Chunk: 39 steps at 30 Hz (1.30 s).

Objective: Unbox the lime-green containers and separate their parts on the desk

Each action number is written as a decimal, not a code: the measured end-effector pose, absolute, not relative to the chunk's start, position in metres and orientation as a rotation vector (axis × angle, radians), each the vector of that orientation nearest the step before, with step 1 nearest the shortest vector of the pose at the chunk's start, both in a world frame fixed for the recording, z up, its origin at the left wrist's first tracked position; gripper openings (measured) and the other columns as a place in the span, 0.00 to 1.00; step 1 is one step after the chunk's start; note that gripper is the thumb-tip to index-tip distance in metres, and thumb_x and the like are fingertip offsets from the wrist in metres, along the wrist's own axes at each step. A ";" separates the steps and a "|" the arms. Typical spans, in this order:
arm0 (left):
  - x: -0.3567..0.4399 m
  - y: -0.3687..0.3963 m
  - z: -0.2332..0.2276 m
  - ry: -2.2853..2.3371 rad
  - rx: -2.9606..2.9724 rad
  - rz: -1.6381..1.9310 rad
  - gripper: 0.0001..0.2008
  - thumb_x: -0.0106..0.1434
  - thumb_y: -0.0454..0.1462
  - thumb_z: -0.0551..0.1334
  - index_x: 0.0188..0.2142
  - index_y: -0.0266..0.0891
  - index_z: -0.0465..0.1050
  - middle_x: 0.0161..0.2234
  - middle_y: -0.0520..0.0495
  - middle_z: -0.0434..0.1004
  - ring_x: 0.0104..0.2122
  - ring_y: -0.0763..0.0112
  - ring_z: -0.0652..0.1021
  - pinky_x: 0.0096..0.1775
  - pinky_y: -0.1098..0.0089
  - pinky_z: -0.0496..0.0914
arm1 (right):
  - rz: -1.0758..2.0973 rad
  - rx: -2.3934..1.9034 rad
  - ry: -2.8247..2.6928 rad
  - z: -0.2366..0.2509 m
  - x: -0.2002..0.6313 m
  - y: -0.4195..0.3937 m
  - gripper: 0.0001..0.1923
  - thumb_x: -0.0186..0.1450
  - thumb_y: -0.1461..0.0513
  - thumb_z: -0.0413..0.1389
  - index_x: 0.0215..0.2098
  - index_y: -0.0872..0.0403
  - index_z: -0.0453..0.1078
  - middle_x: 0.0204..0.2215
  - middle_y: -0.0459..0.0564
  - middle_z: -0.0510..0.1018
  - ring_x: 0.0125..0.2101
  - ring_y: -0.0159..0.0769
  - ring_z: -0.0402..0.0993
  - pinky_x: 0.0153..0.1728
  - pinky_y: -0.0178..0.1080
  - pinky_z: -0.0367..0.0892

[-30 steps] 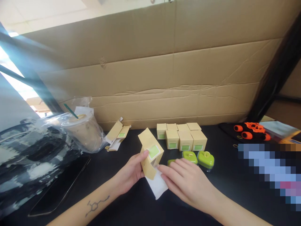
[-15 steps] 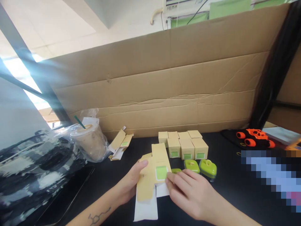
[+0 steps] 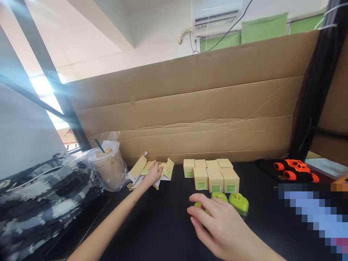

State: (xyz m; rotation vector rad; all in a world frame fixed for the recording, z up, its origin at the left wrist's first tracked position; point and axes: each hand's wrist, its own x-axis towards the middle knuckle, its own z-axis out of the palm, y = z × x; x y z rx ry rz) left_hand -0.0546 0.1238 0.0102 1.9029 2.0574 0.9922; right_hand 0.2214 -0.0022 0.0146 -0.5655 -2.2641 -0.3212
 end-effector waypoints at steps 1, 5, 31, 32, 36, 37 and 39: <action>-0.053 0.124 0.009 2.113 1.966 0.973 0.17 0.65 0.40 0.59 0.51 0.37 0.66 0.50 0.42 0.69 0.46 0.61 0.74 0.46 0.55 0.71 | -0.310 -0.558 -2.277 0.014 0.220 -0.004 0.11 0.66 0.66 0.47 0.40 0.51 0.70 0.40 0.53 0.78 0.34 0.38 0.78 0.31 0.39 0.73; -0.050 0.122 0.016 2.213 2.243 0.868 0.16 0.65 0.40 0.58 0.51 0.37 0.66 0.52 0.42 0.68 0.48 0.61 0.73 0.48 0.54 0.70 | -0.301 -0.558 -2.320 0.016 0.222 -0.005 0.11 0.66 0.66 0.46 0.39 0.51 0.70 0.40 0.54 0.77 0.33 0.38 0.78 0.31 0.40 0.73; -0.015 0.047 0.012 1.718 2.675 1.126 0.18 0.63 0.40 0.57 0.52 0.38 0.63 0.52 0.40 0.69 0.56 0.58 0.66 0.57 0.55 0.62 | -0.336 -0.946 -2.547 0.045 0.224 0.101 0.19 0.50 0.65 0.63 0.39 0.55 0.64 0.37 0.53 0.73 0.38 0.45 0.69 0.38 0.44 0.66; -0.011 0.040 0.011 1.689 2.666 1.149 0.18 0.63 0.40 0.57 0.52 0.38 0.62 0.51 0.40 0.69 0.54 0.59 0.67 0.56 0.56 0.64 | -0.330 -0.908 -2.549 0.050 0.223 0.098 0.19 0.51 0.66 0.63 0.39 0.55 0.64 0.37 0.53 0.72 0.38 0.45 0.69 0.39 0.45 0.66; -0.003 0.016 0.012 1.435 2.652 1.301 0.29 0.60 0.41 0.60 0.58 0.37 0.52 0.55 0.37 0.65 0.57 0.58 0.65 0.57 0.54 0.63 | -0.227 -0.768 -2.497 0.061 0.219 0.070 0.19 0.56 0.65 0.60 0.43 0.55 0.60 0.42 0.55 0.69 0.43 0.44 0.67 0.42 0.45 0.67; -0.003 0.011 0.013 1.350 2.669 1.331 0.33 0.59 0.41 0.62 0.60 0.37 0.49 0.57 0.36 0.63 0.58 0.56 0.63 0.58 0.52 0.62 | -0.158 -0.715 -2.484 0.060 0.217 0.060 0.20 0.57 0.64 0.59 0.45 0.54 0.59 0.43 0.56 0.68 0.44 0.44 0.67 0.43 0.45 0.68; -0.003 0.003 0.014 1.188 2.747 1.293 0.39 0.56 0.40 0.64 0.61 0.38 0.45 0.58 0.35 0.61 0.59 0.53 0.62 0.58 0.50 0.61 | -0.033 -0.614 -2.477 0.054 0.215 0.040 0.23 0.59 0.64 0.58 0.50 0.53 0.57 0.44 0.56 0.68 0.46 0.43 0.67 0.44 0.44 0.69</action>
